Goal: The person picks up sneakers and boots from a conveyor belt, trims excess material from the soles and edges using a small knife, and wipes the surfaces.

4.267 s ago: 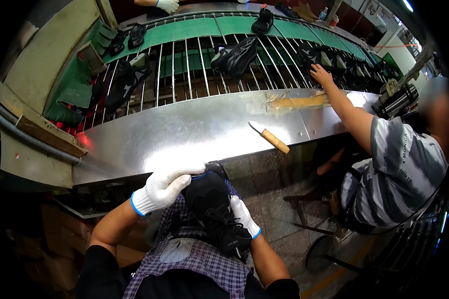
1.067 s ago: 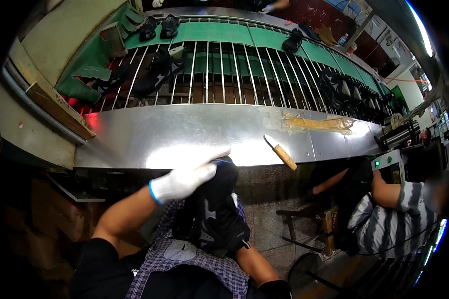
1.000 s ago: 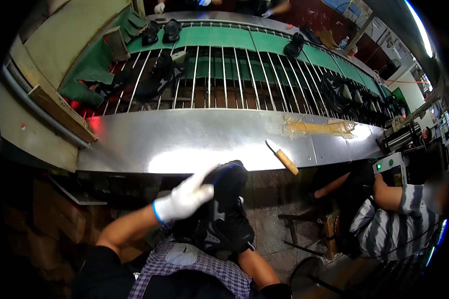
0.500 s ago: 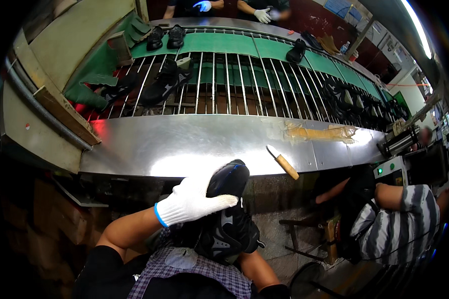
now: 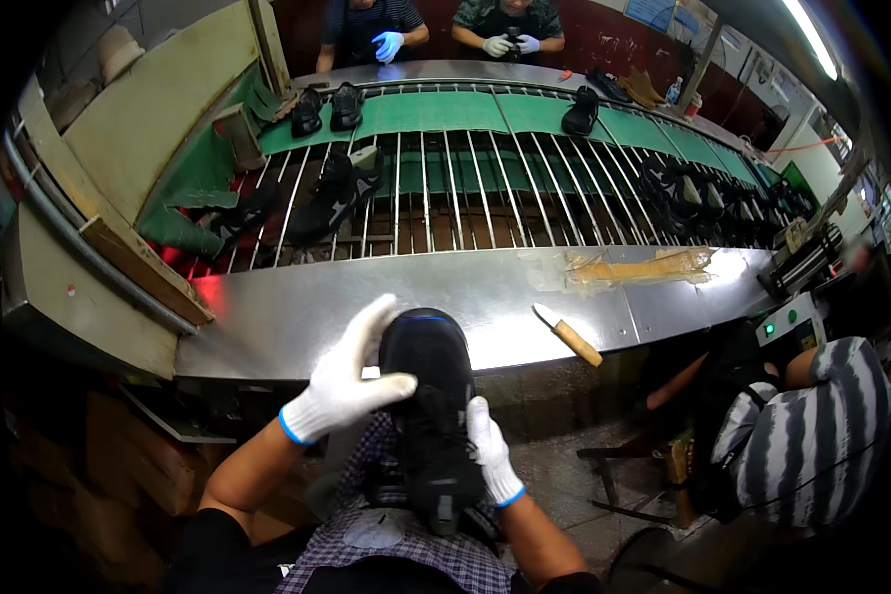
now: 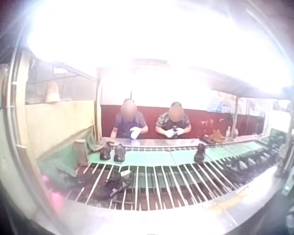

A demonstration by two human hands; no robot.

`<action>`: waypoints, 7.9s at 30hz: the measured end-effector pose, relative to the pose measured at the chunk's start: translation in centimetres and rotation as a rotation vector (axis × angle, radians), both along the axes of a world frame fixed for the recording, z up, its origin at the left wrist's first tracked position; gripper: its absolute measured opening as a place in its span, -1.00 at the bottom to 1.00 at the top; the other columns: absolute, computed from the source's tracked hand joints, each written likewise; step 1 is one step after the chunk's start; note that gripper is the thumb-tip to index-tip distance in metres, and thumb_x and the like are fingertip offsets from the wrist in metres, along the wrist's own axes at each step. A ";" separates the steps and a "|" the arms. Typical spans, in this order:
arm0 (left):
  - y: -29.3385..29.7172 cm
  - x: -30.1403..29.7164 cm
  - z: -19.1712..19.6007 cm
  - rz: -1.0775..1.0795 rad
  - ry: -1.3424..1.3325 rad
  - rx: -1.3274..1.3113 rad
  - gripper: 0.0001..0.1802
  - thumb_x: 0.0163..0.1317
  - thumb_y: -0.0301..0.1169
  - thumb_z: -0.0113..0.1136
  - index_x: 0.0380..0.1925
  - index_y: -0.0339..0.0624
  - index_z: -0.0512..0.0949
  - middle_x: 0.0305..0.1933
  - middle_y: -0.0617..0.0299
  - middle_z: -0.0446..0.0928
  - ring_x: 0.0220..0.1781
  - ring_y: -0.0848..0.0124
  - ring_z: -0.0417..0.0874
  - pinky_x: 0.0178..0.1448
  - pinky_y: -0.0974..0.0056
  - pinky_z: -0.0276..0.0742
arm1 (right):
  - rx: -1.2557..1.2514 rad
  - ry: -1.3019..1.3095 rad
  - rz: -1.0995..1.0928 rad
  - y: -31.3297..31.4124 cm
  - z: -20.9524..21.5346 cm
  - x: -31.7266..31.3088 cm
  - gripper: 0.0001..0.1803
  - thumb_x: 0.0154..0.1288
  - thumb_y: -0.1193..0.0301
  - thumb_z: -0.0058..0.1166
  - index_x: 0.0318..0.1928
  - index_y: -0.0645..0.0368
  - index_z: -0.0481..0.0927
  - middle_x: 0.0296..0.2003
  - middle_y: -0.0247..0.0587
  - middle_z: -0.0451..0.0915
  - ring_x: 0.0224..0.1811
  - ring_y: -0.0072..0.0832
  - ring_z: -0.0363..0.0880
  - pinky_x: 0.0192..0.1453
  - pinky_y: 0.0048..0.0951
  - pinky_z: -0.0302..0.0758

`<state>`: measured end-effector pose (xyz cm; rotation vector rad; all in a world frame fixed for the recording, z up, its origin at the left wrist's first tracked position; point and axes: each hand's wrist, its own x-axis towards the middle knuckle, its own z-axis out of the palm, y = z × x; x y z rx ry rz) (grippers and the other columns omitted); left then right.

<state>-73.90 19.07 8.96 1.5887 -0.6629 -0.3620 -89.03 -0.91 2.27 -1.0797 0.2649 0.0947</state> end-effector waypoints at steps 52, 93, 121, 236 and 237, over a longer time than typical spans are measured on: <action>-2.4 6.2 -2.4 -0.166 -0.382 0.648 -0.63 0.48 -0.12 0.18 -0.34 -0.18 0.74 -0.31 -0.08 0.74 -0.23 -0.12 0.77 -0.10 -0.07 0.68 | -1.287 -0.249 0.135 -1.3 1.9 5.3 -0.22 0.34 0.29 0.30 0.53 0.20 0.41 -0.14 0.18 0.79 -0.16 0.04 0.84 -0.04 -0.06 0.77; -2.2 4.8 -3.9 0.056 -0.400 0.400 -0.60 0.50 -0.16 0.19 -0.44 -0.19 0.71 -0.42 -0.04 0.69 -0.38 -0.06 0.74 -0.23 0.01 0.64 | -1.254 -0.064 0.623 -2.4 5.5 7.2 -0.38 0.57 -0.14 0.21 -0.05 0.25 0.45 -0.41 0.22 0.70 -0.32 0.34 0.73 -0.23 0.14 0.66; -3.6 -1.8 2.1 0.231 0.323 -0.295 -0.62 0.47 -0.63 0.02 0.24 -0.34 0.56 0.13 0.15 0.63 0.18 0.47 0.62 0.39 0.29 0.53 | -1.344 -0.316 0.630 -3.4 14.5 10.6 -0.37 0.76 -0.10 -0.20 0.17 0.21 0.68 -0.05 0.10 0.81 -0.05 0.11 0.80 0.17 0.03 0.65; -4.4 -0.7 7.3 0.260 -0.872 -0.066 0.14 -0.20 -0.24 0.91 0.37 -0.28 0.38 0.09 -0.08 0.71 0.01 0.01 0.86 0.10 0.06 0.81 | -0.314 -0.324 0.061 -13.3 11.3 14.0 -0.47 0.69 0.10 0.13 0.38 0.25 0.59 0.15 -0.16 0.73 0.12 -0.25 0.80 0.26 -0.17 0.76; -5.2 0.3 6.3 0.261 -0.938 -0.027 0.14 -0.21 -0.24 0.91 0.36 -0.26 0.38 0.09 -0.09 0.70 0.02 -0.01 0.85 0.09 0.06 0.81 | -0.485 -0.397 0.103 -14.1 13.1 13.4 -0.43 0.72 0.13 0.04 0.48 0.28 0.50 0.30 -0.06 0.64 0.31 -0.27 0.66 0.44 -0.22 0.59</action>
